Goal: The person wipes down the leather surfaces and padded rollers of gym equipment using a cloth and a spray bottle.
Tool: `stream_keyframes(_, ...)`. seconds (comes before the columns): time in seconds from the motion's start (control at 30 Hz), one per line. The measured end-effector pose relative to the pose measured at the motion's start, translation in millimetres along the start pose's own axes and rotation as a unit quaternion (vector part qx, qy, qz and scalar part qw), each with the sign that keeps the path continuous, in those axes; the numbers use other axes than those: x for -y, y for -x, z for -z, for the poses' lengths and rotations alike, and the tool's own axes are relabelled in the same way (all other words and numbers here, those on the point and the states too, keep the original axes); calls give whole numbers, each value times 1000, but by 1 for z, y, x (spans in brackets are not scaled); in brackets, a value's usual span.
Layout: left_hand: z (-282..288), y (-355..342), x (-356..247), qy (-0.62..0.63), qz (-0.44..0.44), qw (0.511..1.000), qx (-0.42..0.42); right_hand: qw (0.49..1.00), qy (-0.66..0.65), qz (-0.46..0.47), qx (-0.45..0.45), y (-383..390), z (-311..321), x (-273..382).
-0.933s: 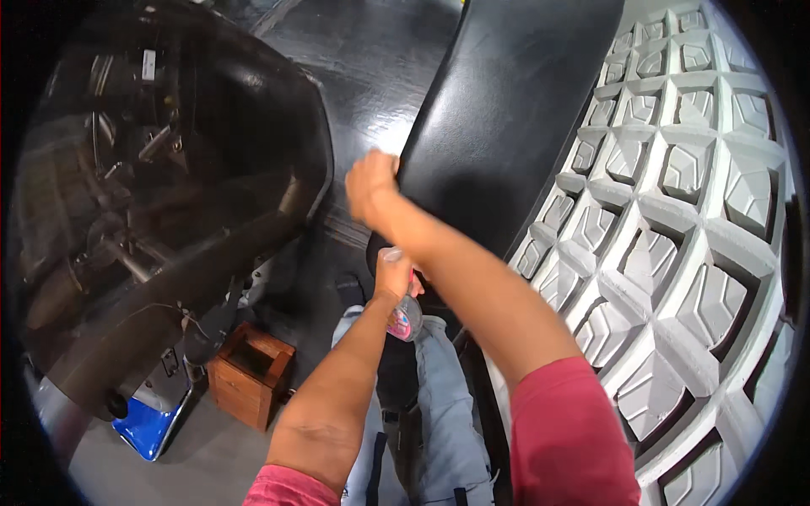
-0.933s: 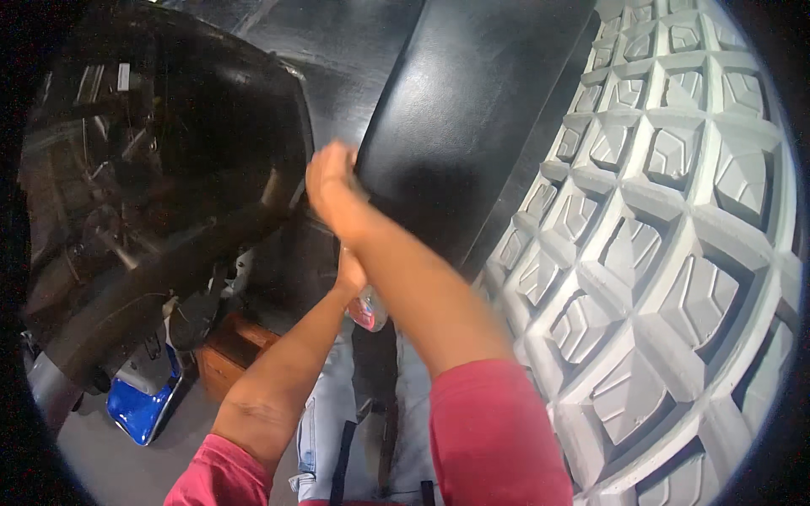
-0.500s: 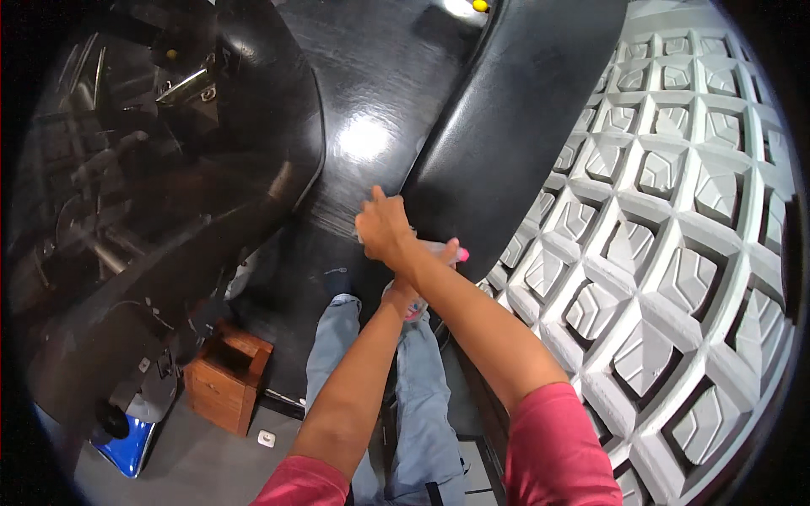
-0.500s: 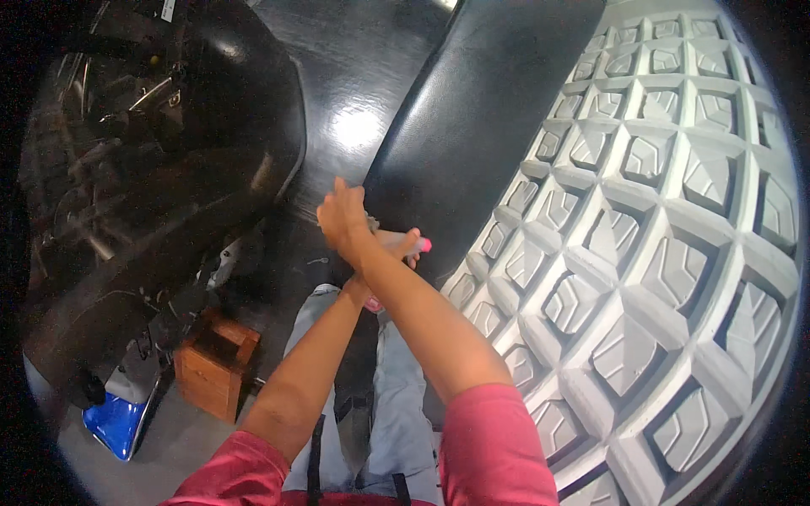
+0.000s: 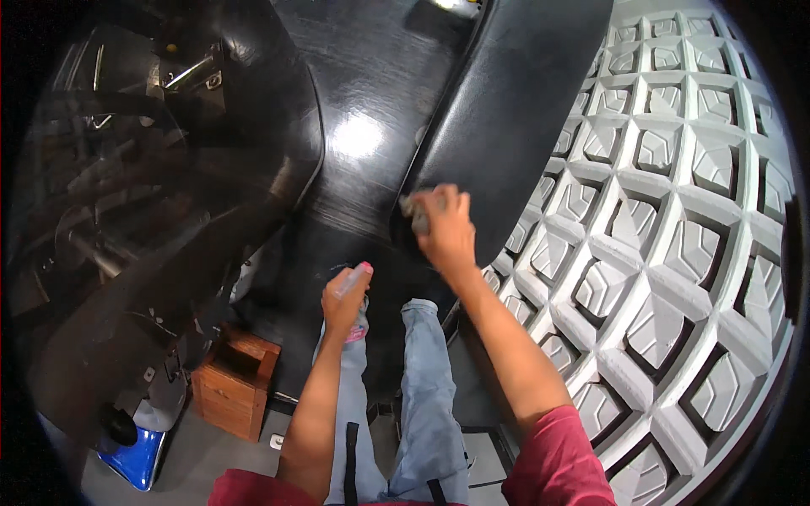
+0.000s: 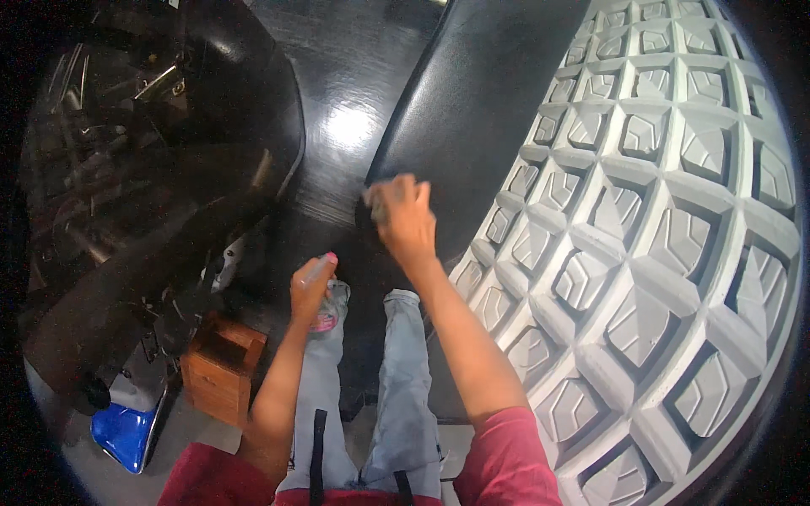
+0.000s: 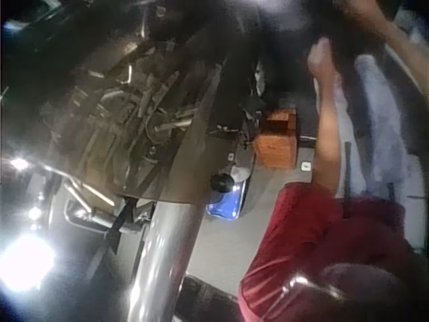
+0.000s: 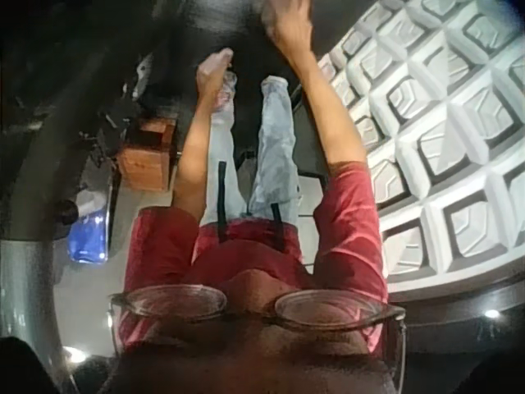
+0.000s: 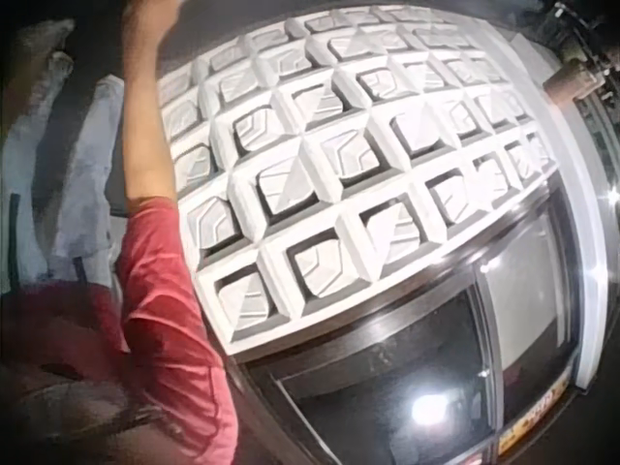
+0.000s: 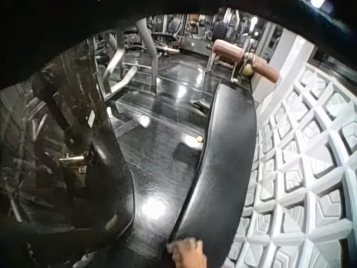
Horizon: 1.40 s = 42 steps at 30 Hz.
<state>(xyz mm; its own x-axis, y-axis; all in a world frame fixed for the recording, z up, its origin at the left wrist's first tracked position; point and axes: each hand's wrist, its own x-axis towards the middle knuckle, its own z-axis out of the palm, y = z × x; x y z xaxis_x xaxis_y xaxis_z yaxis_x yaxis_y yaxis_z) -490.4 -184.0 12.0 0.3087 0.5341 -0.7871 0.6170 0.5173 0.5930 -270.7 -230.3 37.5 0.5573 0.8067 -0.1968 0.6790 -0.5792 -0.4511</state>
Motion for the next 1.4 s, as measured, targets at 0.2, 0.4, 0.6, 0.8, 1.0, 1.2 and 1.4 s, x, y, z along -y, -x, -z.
stream_keyframes(0.2,-11,-24,-44,54,-45,997,22,996,49,15,76,10,28,-30)
stream_keyframes(0.4,-52,-42,-103,-138,-9,954,266,998,40,-31,-30,3,25,-48)
stream_keyframes(0.6,-78,-57,-121,-502,-53,786,358,967,125,216,50,17,28,-77)
stream_keyframes(0.8,-97,-55,-135,-536,-5,771,345,993,55,41,-95,-11,53,-98)
stream_keyframes(1.0,-109,-55,-150,-585,94,722,358,996,-33,58,-55,57,15,-83)
stream_keyframes(1.2,-119,-45,-166,-630,110,702,313,999,-1,-20,-44,24,53,-112)
stream_keyframes(1.4,-120,-50,-156,-602,88,741,283,979,-39,-145,-136,44,39,-103)
